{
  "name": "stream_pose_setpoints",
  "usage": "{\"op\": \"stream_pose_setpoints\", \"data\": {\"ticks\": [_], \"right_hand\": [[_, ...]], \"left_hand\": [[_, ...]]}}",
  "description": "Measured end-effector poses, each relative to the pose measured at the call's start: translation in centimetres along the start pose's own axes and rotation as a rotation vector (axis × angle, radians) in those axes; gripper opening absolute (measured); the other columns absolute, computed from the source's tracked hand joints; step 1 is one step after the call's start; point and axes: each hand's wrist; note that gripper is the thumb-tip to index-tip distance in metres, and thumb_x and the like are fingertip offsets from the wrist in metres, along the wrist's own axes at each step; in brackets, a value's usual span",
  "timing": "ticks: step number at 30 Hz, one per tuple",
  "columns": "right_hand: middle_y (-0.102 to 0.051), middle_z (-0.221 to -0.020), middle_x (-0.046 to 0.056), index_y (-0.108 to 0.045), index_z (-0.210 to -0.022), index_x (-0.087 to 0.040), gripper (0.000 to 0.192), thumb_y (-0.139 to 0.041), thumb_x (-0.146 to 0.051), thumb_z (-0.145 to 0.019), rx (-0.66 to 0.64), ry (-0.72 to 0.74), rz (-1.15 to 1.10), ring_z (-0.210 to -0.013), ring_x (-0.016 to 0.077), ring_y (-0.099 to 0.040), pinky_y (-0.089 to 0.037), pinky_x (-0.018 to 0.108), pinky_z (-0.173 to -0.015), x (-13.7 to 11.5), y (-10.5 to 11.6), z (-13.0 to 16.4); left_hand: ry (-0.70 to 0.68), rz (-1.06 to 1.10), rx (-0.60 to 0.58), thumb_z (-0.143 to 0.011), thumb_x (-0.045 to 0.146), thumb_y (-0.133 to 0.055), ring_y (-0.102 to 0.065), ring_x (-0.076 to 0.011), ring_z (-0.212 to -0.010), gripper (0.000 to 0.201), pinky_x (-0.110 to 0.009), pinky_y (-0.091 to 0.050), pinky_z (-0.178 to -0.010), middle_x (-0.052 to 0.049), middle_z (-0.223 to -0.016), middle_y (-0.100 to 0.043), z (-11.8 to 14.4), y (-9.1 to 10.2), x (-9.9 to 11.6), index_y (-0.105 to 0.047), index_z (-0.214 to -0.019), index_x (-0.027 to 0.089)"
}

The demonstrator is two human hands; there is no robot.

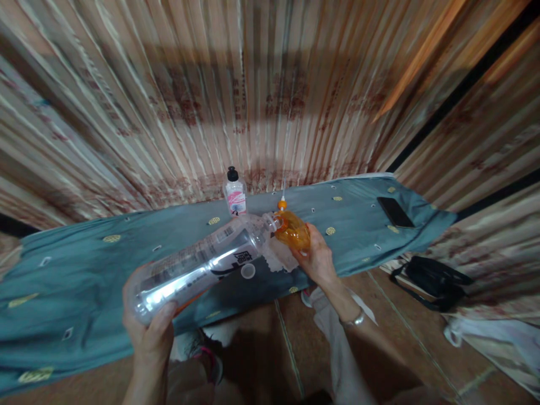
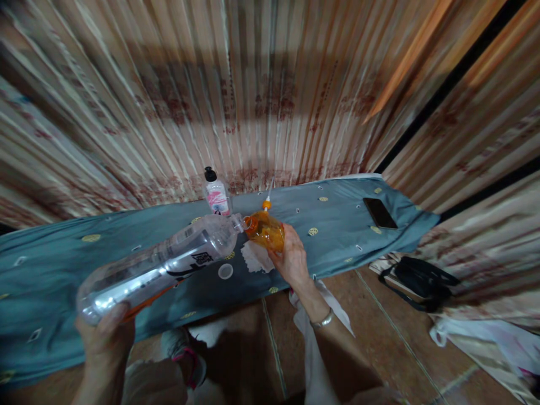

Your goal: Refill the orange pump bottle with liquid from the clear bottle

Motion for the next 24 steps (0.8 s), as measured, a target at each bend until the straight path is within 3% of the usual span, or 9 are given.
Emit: {"op": "stream_pose_setpoints", "data": {"ticks": [3,13,24], "right_hand": [[-0.062,-0.141,0.021,-0.036,-0.152,-0.014,0.077,-0.071,-0.031,-0.086,-0.009,-0.005,-0.003,-0.132,0.0346,-0.062,-0.058,0.055,-0.105,-0.06,0.1,-0.01],[-0.062,-0.141,0.021,-0.035,-0.152,-0.014,0.077,-0.072,-0.031,-0.086,0.003,0.015,0.003,-0.132,0.0343,-0.062,-0.057,0.053,-0.106,-0.03,0.12,-0.04],[-0.061,-0.141,0.022,-0.038,-0.151,-0.013,0.074,-0.07,-0.032,-0.087,-0.018,-0.021,-0.003,-0.132,0.0346,-0.062,-0.056,0.055,-0.107,-0.22,0.17,-0.09]], "left_hand": [[0.079,0.122,0.041,-0.052,0.046,-0.086,-0.064,-0.0284,-0.104,0.072,-0.043,-0.049,-0.099,-0.007,-0.112,-0.067,-0.03,-0.16,0.35,-0.068,-0.118,0.026],[0.111,0.143,0.05,-0.05,0.04,-0.086,-0.064,-0.0263,-0.102,0.071,-0.039,-0.049,-0.098,-0.005,-0.111,-0.068,0.09,-0.45,0.88,-0.069,-0.117,0.025],[0.089,0.114,0.038,-0.052,0.043,-0.085,-0.064,-0.031,-0.106,0.069,-0.047,-0.046,-0.105,-0.008,-0.112,-0.067,0.01,-0.31,0.8,-0.068,-0.116,0.025]]}}
Point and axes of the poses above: each hand's wrist, its own z-axis away from the middle knuckle, its own y-axis out of the back of the hand, x = y × z
